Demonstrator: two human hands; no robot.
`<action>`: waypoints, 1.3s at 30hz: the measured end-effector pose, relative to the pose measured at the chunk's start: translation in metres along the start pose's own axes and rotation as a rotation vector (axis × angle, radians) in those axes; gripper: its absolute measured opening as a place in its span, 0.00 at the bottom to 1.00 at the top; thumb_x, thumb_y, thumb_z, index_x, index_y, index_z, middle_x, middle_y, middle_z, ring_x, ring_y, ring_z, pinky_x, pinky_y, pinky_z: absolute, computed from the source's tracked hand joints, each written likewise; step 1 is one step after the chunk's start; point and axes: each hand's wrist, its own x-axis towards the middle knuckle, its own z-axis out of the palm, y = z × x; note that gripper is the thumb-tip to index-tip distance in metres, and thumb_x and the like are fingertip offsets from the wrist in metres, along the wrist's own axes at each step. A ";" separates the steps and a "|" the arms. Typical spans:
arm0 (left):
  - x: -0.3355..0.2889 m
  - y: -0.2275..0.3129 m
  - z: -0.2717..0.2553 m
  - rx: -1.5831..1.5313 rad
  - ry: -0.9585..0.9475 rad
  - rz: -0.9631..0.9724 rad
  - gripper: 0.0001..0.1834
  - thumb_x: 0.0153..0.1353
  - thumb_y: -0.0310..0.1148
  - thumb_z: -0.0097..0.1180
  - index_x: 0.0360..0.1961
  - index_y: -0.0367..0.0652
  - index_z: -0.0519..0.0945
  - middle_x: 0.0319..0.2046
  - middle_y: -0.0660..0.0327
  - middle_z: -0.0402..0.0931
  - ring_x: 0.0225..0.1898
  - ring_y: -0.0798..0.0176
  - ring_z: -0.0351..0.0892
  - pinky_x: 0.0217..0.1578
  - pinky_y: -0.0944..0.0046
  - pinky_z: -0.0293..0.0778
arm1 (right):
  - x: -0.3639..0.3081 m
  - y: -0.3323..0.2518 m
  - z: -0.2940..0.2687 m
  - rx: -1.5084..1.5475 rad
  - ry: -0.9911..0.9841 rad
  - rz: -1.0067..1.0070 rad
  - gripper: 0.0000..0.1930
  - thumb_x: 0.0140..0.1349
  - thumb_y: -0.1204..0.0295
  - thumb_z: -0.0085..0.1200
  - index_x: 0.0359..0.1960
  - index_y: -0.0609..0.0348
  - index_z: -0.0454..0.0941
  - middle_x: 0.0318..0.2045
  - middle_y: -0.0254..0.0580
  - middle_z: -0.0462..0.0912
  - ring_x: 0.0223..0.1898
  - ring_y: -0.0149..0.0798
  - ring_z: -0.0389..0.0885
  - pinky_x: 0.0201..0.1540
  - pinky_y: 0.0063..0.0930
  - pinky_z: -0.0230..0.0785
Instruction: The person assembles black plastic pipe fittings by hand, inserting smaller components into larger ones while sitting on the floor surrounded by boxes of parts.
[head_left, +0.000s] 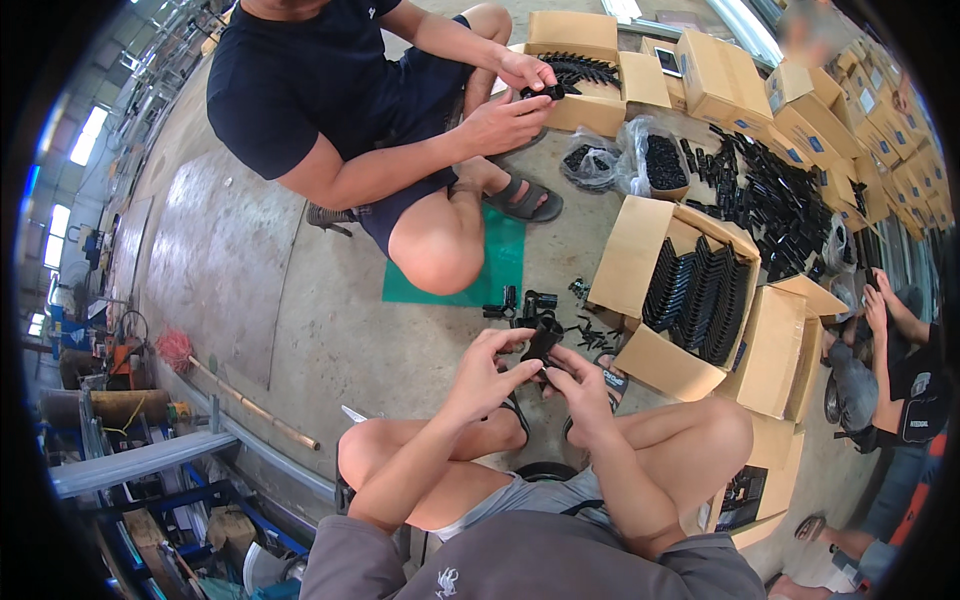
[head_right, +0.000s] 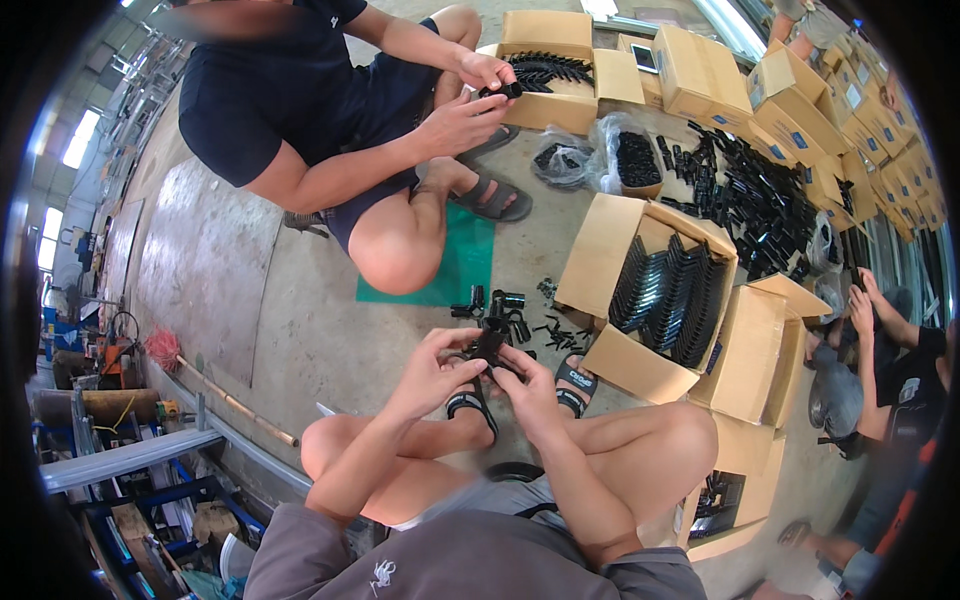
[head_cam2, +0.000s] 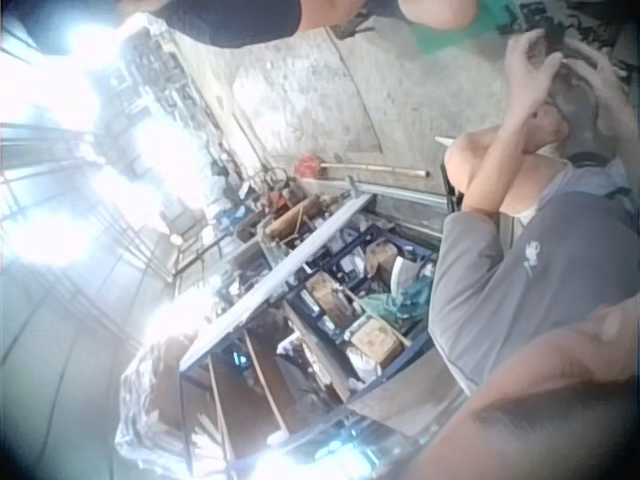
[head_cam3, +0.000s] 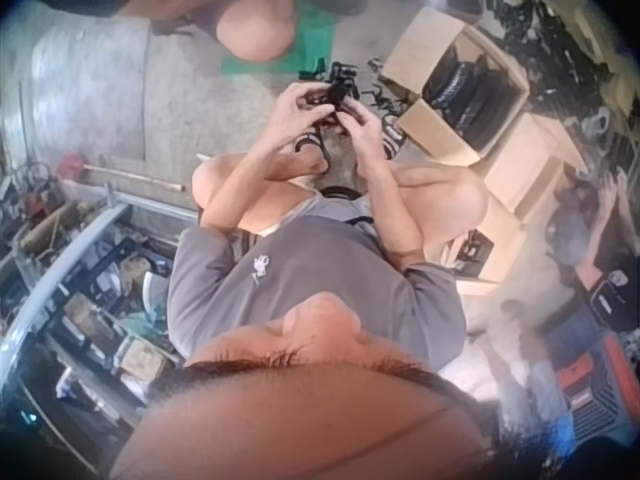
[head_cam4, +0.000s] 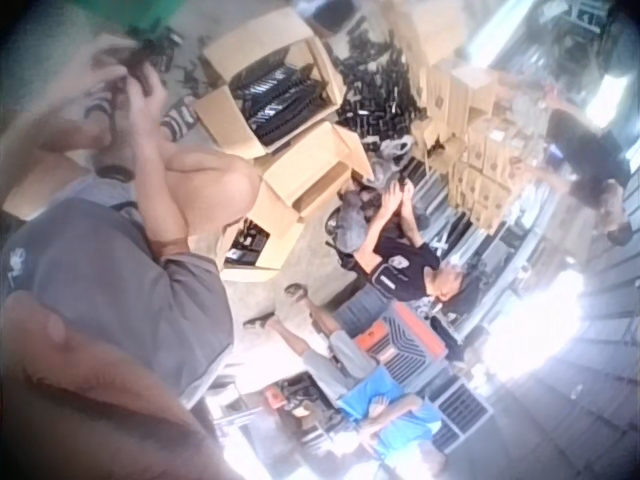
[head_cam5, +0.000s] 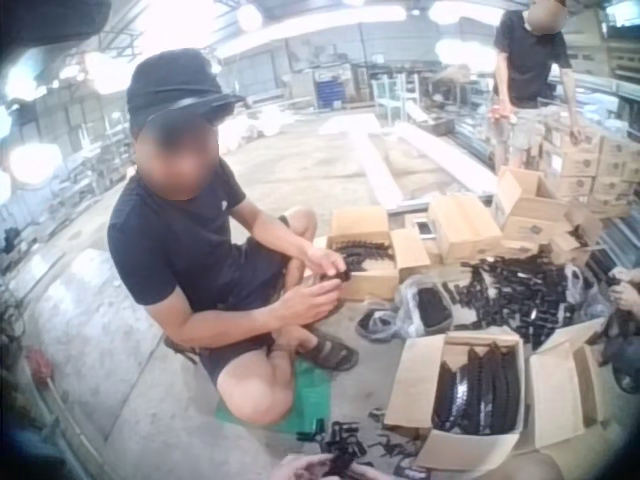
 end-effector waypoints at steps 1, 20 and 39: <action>0.002 0.009 -0.004 -0.125 -0.085 -0.065 0.26 0.61 0.32 0.64 0.59 0.35 0.74 0.47 0.59 0.76 0.49 0.67 0.78 0.48 0.67 0.76 | -0.001 -0.001 -0.003 0.038 -0.017 0.037 0.23 0.64 0.77 0.50 0.62 0.68 0.68 0.50 0.43 0.81 0.42 0.32 0.81 0.36 0.21 0.72; -0.063 -0.051 -0.025 -0.410 -0.111 -0.385 0.17 0.59 0.29 0.67 0.48 0.34 0.79 0.36 0.65 0.81 0.39 0.74 0.79 0.42 0.72 0.74 | -0.021 0.040 0.023 -0.589 -0.209 -0.102 0.14 0.62 0.70 0.60 0.46 0.66 0.79 0.38 0.48 0.83 0.41 0.39 0.83 0.45 0.31 0.74; -0.043 -0.025 -0.020 -0.410 -0.031 -0.228 0.19 0.56 0.22 0.67 0.49 0.33 0.77 0.40 0.60 0.81 0.39 0.70 0.82 0.40 0.71 0.77 | -0.002 0.043 0.013 -0.326 -0.084 -0.093 0.08 0.61 0.77 0.59 0.40 0.69 0.80 0.35 0.43 0.85 0.36 0.31 0.83 0.41 0.25 0.76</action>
